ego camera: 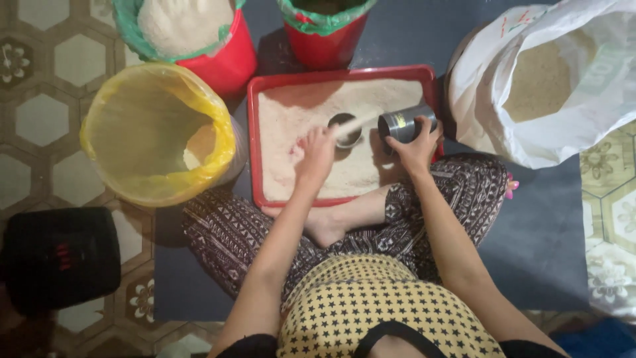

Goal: A person sitting on the floor scoops grain from a tray into bags using small metal cups.

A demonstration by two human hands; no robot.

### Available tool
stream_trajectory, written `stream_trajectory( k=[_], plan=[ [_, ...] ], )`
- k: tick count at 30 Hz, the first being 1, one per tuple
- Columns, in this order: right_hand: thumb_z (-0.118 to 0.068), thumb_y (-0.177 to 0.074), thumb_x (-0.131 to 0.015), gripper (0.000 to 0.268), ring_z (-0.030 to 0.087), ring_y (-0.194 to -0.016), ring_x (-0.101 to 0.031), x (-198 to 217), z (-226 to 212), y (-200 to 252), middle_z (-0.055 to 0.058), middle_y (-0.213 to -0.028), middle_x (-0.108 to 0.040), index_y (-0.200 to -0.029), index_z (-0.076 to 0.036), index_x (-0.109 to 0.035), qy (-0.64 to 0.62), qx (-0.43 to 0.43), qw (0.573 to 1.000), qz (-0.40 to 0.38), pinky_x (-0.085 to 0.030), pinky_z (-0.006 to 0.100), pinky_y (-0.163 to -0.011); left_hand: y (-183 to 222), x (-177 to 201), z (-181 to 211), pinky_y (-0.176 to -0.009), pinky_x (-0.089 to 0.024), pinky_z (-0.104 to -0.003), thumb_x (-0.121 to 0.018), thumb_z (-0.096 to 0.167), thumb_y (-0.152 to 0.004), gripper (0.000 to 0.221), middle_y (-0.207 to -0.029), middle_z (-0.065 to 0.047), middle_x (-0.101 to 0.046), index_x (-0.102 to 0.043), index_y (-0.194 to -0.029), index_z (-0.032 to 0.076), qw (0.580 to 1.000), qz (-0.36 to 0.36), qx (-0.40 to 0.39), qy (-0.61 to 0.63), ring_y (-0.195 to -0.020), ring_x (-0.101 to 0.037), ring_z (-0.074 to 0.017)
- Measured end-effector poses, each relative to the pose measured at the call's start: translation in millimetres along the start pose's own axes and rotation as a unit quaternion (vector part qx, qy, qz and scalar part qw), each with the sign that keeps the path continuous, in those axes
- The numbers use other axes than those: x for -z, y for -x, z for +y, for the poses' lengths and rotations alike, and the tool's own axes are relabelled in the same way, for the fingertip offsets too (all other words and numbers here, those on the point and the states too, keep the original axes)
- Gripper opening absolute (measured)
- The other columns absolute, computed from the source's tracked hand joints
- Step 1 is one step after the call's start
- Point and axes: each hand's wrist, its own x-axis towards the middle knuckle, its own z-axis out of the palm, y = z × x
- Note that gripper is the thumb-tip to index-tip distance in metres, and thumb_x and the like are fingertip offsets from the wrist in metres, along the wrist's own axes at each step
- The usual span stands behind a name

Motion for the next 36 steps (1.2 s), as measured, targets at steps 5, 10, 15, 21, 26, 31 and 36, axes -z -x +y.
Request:
stream_trajectory(
  k=[5,10,15,21,26,31,36],
  plan=[
    [-0.044,-0.059,-0.098,0.087,0.042,-0.126,-0.059,14,-17,4,0.018,-0.146,-0.038,-0.13,-0.029,-0.051,-0.021,-0.015,1.0,0.006,-0.05,0.048,-0.106,-1,-35,-10,-0.1,-0.042,-0.048,-0.053,0.038,-0.102,0.026,-0.127,-0.004,-0.055,-0.071,-0.116,0.026,0.995,0.079,-0.047,0.045,-0.124,-0.048,-0.0308],
    [-0.046,-0.06,-0.097,0.088,0.039,-0.124,-0.061,13,-18,1,0.016,-0.141,-0.045,-0.133,-0.03,-0.051,-0.029,-0.038,0.999,-0.004,-0.052,0.046,-0.105,1,2,-7,-0.11,-0.041,-0.054,-0.061,0.037,-0.096,0.038,-0.149,-0.014,-0.046,-0.067,-0.132,0.026,0.995,0.017,0.012,0.099,-0.138,-0.044,-0.038],
    [-0.043,-0.059,-0.098,0.087,0.045,-0.128,-0.058,6,-11,3,0.019,-0.153,-0.032,-0.132,-0.029,-0.052,-0.018,-0.03,0.999,0.003,-0.049,0.05,-0.109,5,-2,-11,-0.118,-0.038,-0.056,-0.085,0.046,-0.075,0.05,-0.163,-0.023,-0.033,-0.068,-0.112,0.017,0.971,-0.004,-0.055,0.231,-0.139,-0.046,-0.051],
    [-0.043,-0.06,-0.098,0.088,0.046,-0.129,-0.057,8,-15,6,0.021,-0.152,-0.033,-0.133,-0.03,-0.05,-0.019,-0.029,0.999,-0.007,-0.05,0.051,-0.108,3,-12,-5,-0.11,-0.049,-0.05,-0.087,0.027,-0.078,0.04,-0.157,-0.029,-0.039,-0.062,-0.099,0.005,0.965,0.088,-0.039,0.242,-0.132,-0.053,-0.0507],
    [-0.043,-0.059,-0.098,0.088,0.045,-0.13,-0.056,7,-8,3,0.018,-0.154,-0.032,-0.132,-0.032,-0.05,-0.017,-0.032,0.999,-0.009,-0.049,0.05,-0.109,11,-4,-13,-0.104,-0.049,-0.044,-0.093,0.048,-0.066,0.06,-0.141,-0.019,-0.049,-0.052,-0.085,0.008,0.928,0.174,0.028,0.328,-0.124,-0.059,-0.0387],
    [-0.042,-0.058,-0.099,0.089,0.048,-0.127,-0.058,5,-9,2,0.02,-0.153,-0.032,-0.131,-0.03,-0.05,-0.016,-0.024,1.0,-0.006,-0.05,0.052,-0.108,40,51,-59,-0.11,-0.034,-0.041,-0.102,0.036,-0.056,0.09,-0.127,-0.014,-0.048,-0.045,-0.121,0.01,0.823,0.382,-0.029,0.418,-0.123,-0.049,-0.0285],
    [-0.046,-0.059,-0.101,0.089,0.046,-0.12,-0.062,9,-12,4,0.022,-0.135,-0.046,-0.132,-0.031,-0.052,-0.037,0.01,0.999,0.02,-0.051,0.047,-0.102,95,207,-102,-0.131,-0.014,-0.046,-0.11,0.015,-0.066,0.123,-0.157,-0.026,-0.032,-0.026,-0.155,-0.001,0.83,0.483,-0.093,0.264,-0.153,-0.029,-0.0369]
  ],
)
